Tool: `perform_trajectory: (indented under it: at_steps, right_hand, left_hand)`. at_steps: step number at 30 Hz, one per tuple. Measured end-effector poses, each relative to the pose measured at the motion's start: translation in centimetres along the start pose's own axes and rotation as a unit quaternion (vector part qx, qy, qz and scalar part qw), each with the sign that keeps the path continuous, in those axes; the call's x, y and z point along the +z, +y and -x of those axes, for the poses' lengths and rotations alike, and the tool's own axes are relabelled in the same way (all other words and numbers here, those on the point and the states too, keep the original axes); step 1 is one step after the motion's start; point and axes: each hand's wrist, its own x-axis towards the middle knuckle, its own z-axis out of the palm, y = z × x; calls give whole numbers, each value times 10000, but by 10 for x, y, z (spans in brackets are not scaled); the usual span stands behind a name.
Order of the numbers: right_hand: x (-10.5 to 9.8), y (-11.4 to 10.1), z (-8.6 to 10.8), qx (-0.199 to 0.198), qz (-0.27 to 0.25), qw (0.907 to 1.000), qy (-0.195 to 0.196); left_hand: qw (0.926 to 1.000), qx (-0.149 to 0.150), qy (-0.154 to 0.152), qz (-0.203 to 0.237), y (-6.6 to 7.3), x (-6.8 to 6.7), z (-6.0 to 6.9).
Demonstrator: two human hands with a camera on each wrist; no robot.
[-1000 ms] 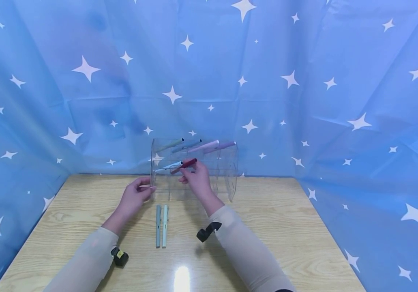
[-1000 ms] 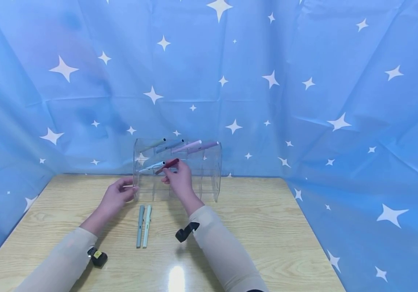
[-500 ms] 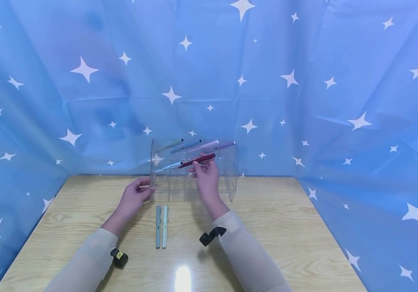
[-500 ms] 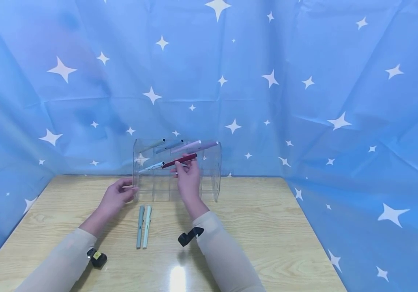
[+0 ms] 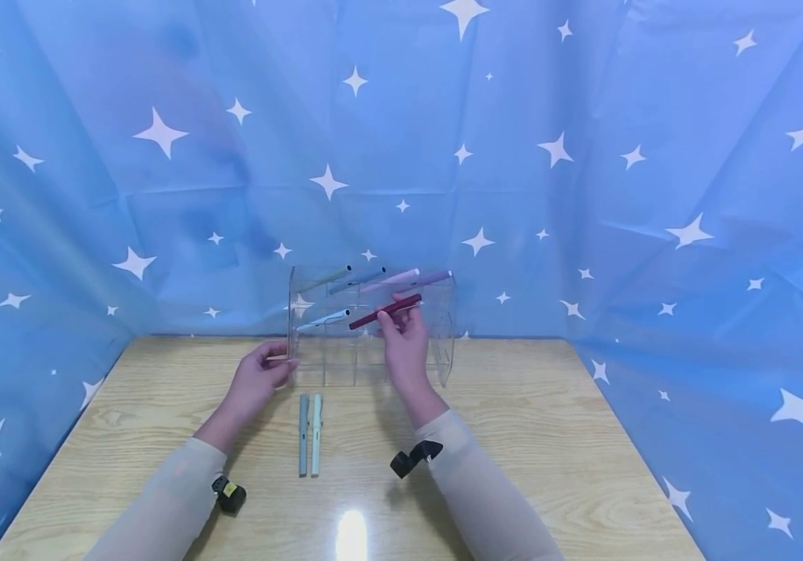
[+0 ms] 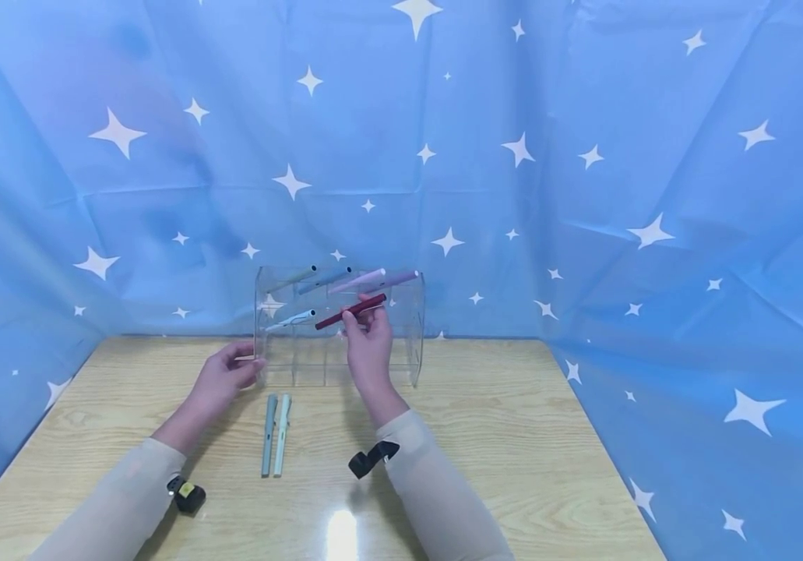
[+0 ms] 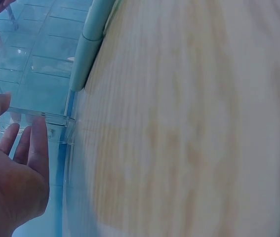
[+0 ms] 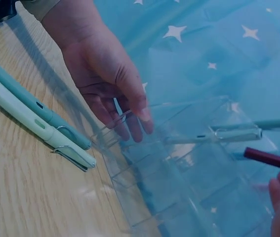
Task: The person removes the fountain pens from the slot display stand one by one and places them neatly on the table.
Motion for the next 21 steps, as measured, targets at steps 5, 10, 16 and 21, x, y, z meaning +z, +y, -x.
perform_trajectory:
  at_steps: [5, 10, 16, 21]
  right_hand:
    - [-1, 0, 2, 82, -339, 9993, -116]
    - [-3, 4, 5, 238, -649, 9972, -302]
    - [-5, 10, 8, 353, -786, 9952, -469]
    - [-6, 11, 9, 389, -892, 9927, -711]
  left_hand:
    - [10000, -7, 17, -40, -1, 1, -1]
    - [10000, -33, 17, -50, -1, 2, -1]
    - [10000, -42, 15, -82, -2, 1, -1]
    - [10000, -9, 45, -58, -3, 0, -2]
